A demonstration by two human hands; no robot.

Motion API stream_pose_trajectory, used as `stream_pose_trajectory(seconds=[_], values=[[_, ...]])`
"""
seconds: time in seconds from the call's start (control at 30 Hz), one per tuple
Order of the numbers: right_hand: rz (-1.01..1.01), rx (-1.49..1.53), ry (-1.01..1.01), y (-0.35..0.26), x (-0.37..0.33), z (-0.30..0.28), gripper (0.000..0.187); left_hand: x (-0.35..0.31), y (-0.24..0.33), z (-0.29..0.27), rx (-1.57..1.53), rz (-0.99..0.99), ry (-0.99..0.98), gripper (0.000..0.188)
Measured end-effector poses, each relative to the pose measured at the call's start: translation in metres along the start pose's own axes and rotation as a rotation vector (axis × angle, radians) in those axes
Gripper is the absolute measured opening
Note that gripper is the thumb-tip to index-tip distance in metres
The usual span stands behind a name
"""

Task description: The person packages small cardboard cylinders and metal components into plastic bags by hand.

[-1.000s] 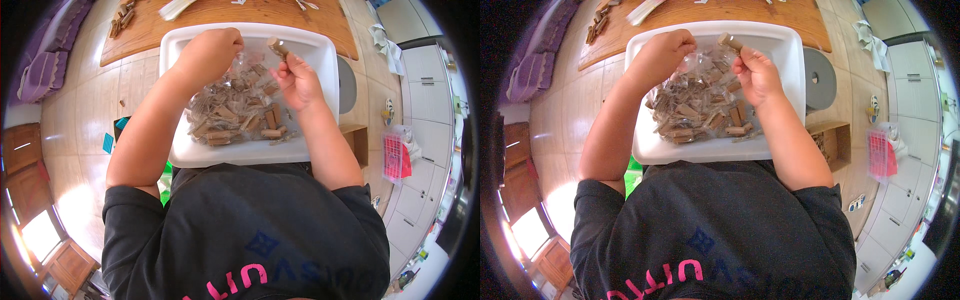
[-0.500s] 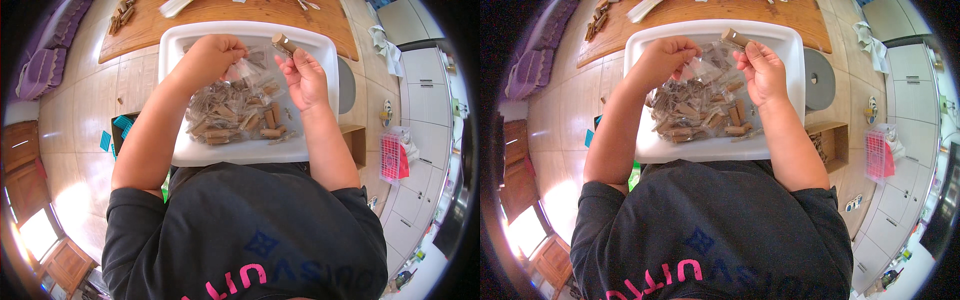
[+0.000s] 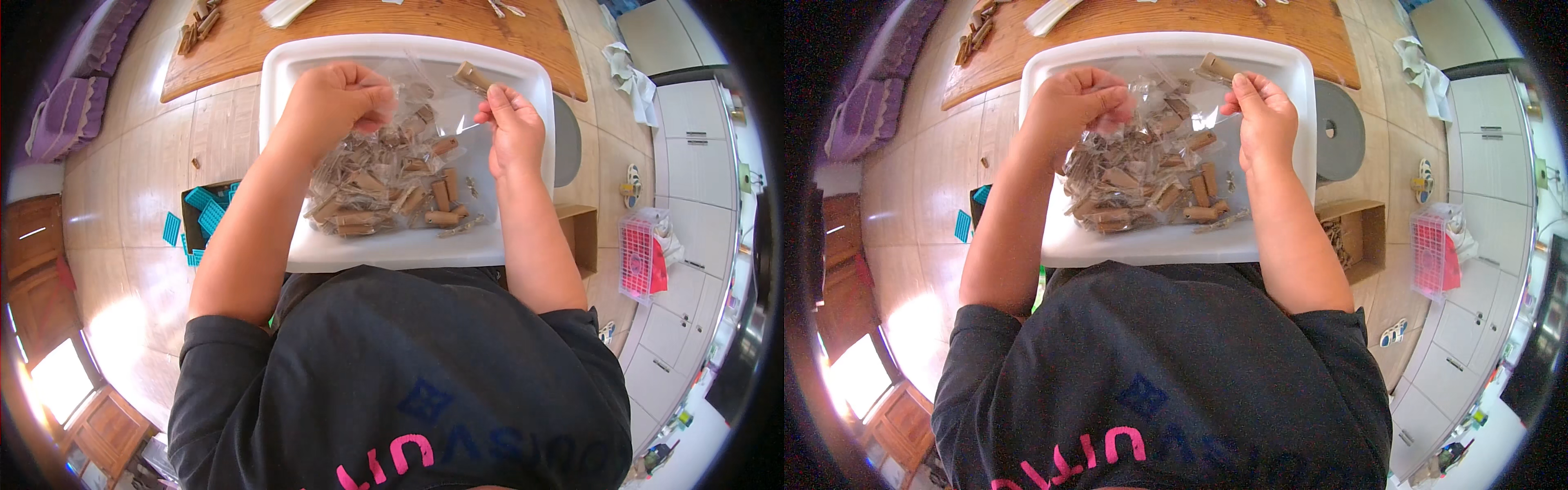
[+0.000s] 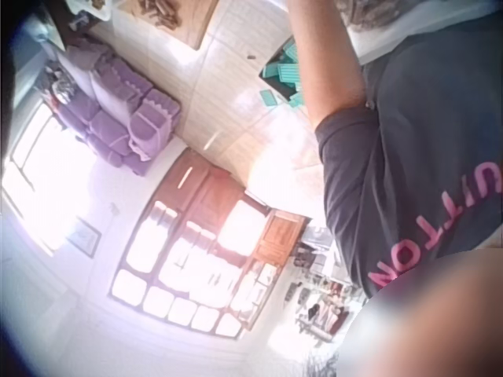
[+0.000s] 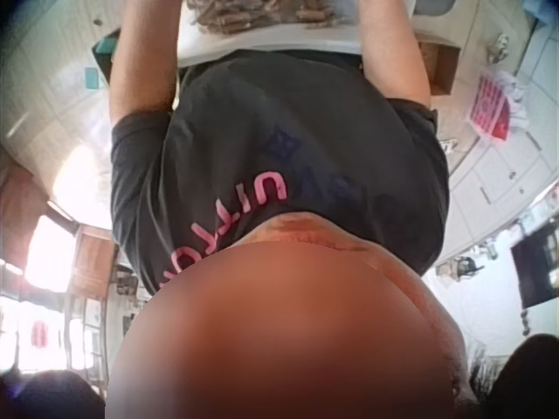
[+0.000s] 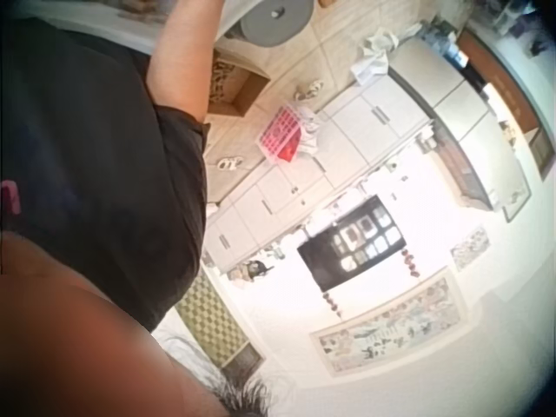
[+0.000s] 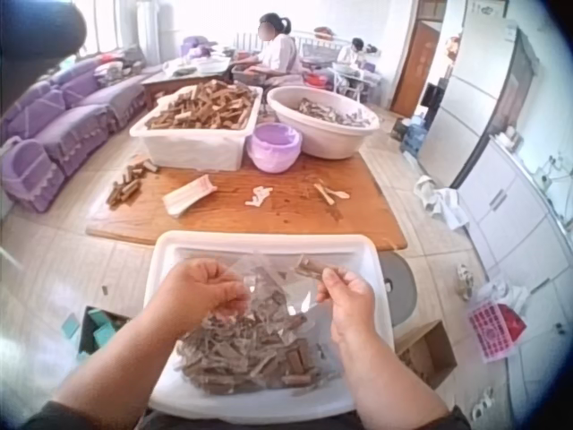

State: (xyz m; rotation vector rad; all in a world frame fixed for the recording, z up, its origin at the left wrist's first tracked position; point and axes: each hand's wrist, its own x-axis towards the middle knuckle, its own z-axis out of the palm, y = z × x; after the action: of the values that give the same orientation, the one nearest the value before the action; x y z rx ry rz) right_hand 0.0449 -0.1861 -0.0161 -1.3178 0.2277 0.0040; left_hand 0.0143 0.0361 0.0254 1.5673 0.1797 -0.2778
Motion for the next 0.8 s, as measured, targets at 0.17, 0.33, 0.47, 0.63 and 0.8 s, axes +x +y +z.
stream_pose_trajectory(seconds=[0.17,0.33,0.47,0.63,0.8], values=[[-0.234,-0.039,-0.067,-0.013,-0.02,0.016,0.022,-0.008,-0.014,0.008,-0.086,-0.035,0.044,0.012],[-0.231,-0.1,-0.183,-0.012,-0.026,0.016,0.023,-0.009,-0.013,0.009,-0.034,-0.009,0.018,0.012],[-0.298,-0.146,-0.19,-0.013,-0.028,0.016,0.023,-0.008,-0.016,0.009,-0.065,0.005,-0.006,0.014],[-0.301,-0.255,-0.211,-0.013,-0.028,0.016,0.019,-0.011,-0.018,0.013,-0.016,0.099,-0.02,0.013],[-0.263,-0.297,-0.315,-0.016,-0.027,0.011,0.02,-0.015,-0.014,0.015,0.069,0.147,-0.018,0.014]])
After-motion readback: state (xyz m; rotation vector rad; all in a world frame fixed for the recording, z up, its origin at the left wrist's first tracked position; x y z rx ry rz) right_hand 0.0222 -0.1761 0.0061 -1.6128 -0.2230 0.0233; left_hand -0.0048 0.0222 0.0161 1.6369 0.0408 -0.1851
